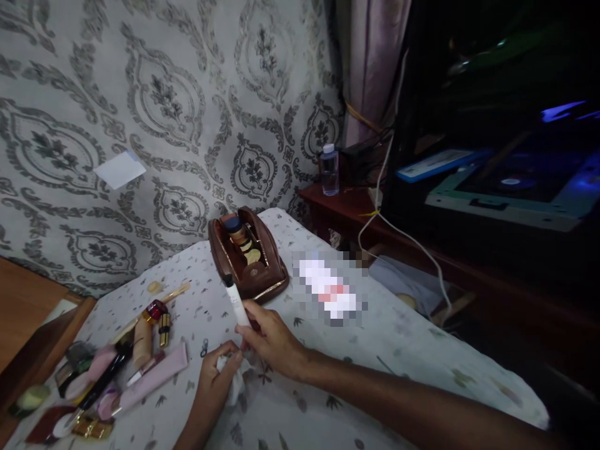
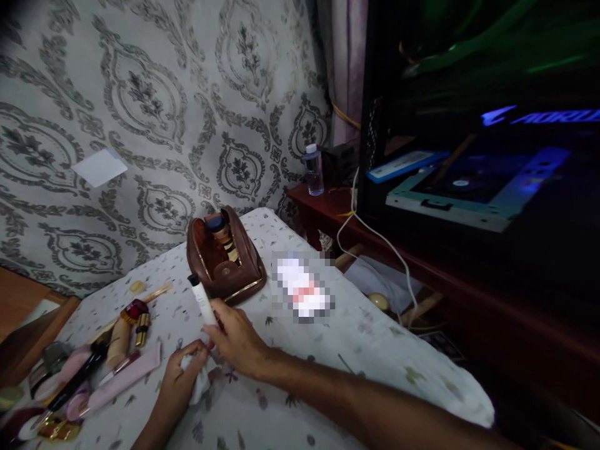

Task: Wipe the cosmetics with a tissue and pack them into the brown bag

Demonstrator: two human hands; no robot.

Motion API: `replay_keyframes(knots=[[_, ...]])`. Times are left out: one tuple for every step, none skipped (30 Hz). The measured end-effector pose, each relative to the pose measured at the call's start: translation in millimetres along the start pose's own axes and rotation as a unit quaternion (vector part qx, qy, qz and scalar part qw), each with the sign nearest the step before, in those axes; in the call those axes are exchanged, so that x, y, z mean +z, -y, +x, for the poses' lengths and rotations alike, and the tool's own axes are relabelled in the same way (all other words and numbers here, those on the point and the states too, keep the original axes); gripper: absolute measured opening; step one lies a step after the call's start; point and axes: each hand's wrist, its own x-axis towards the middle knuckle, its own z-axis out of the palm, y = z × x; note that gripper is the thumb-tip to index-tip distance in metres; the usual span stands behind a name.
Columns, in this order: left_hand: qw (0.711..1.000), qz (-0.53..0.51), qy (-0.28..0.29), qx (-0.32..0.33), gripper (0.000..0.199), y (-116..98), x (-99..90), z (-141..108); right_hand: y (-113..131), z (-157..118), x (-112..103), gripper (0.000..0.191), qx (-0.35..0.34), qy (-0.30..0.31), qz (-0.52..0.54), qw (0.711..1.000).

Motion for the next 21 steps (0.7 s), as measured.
replay_keyframes(knots=[[1.0, -0.002, 0.003, 0.0, 0.037, 0, 0.0, 0, 0, 0, 1, 0.015, 0.003, -0.001, 0.008, 1.0], [1.0, -0.004, 0.005, -0.001, 0.038, 0, -0.2, 0, -1, 0, 1, 0.018, 0.008, -0.005, 0.014, 1.0], [1.0, -0.006, 0.008, -0.003, 0.038, -1, -0.3, 0, -2, 0, 2, 0.019, 0.013, -0.011, 0.02, 1.0], [1.0, -0.007, 0.01, -0.004, 0.038, -1, -0.5, 0, -2, 1, 3, 0.018, 0.02, -0.018, 0.026, 0.999], [1.0, -0.008, 0.012, -0.006, 0.037, -2, -0.8, -1, -3, 1, 4, 0.017, 0.026, -0.026, 0.034, 0.999], [1.0, -0.008, 0.011, -0.007, 0.037, -2, -0.9, -1, -3, 2, 5, 0.017, 0.031, -0.033, 0.042, 0.998], [1.0, -0.007, 0.012, -0.007, 0.037, -3, -1.0, -1, -3, 3, 5, 0.018, 0.033, -0.04, 0.051, 0.997], [1.0, -0.005, 0.012, -0.007, 0.037, -3, -1.0, -1, -3, 4, 5, 0.018, 0.033, -0.048, 0.063, 0.996], [1.0, -0.003, 0.009, -0.006, 0.037, -4, -0.8, -1, -2, 5, 4, 0.018, 0.03, -0.057, 0.073, 0.995], [1.0, -0.002, 0.006, -0.007, 0.036, -5, -0.5, -1, 0, 7, 2, 0.017, 0.024, -0.067, 0.082, 0.994], [1.0, -0.001, 0.003, -0.008, 0.036, -5, -0.1, -1, 3, 9, -2, 0.015, 0.012, -0.08, 0.088, 0.993], [1.0, -0.002, 0.001, -0.01, 0.036, -6, 0.3, -1, 7, 11, -7, 0.015, -0.003, -0.096, 0.09, 0.991], [1.0, -0.004, 0.0, -0.012, 0.036, -6, 0.6, -1, 12, 13, -13, 0.015, -0.022, -0.115, 0.086, 0.989], [1.0, -0.008, -0.001, -0.013, 0.037, -7, 0.9, -1, 18, 16, -20, 0.017, -0.042, -0.136, 0.072, 0.987], [1.0, -0.011, 0.0, -0.014, 0.037, -7, 1.0, -1, 25, 20, -29, 0.018, -0.06, -0.158, 0.049, 0.984], [1.0, -0.015, 0.002, -0.013, 0.037, -6, 0.9, 0, 33, 25, -39, 0.02, -0.073, -0.176, 0.012, 0.982], [1.0, -0.018, 0.005, -0.012, 0.036, -6, 0.6, 0, 42, 31, -49, 0.021, -0.085, -0.194, -0.036, 0.977], [1.0, -0.019, 0.01, -0.011, 0.036, -5, 0.2, 0, 52, 38, -59, 0.022, -0.096, -0.205, -0.095, 0.969], [1.0, -0.02, 0.015, -0.01, 0.036, -4, -0.3, 0, 61, 45, -69, 0.021, -0.107, -0.215, -0.175, 0.955], [1.0, -0.019, 0.018, -0.01, 0.035, -4, -0.9, 0, 71, 54, -77, 0.019, -0.113, -0.213, -0.271, 0.932], [1.0, -0.018, 0.02, -0.011, 0.035, -4, -1.3, 0, 80, 64, -84, 0.018, -0.111, -0.205, -0.364, 0.902]])
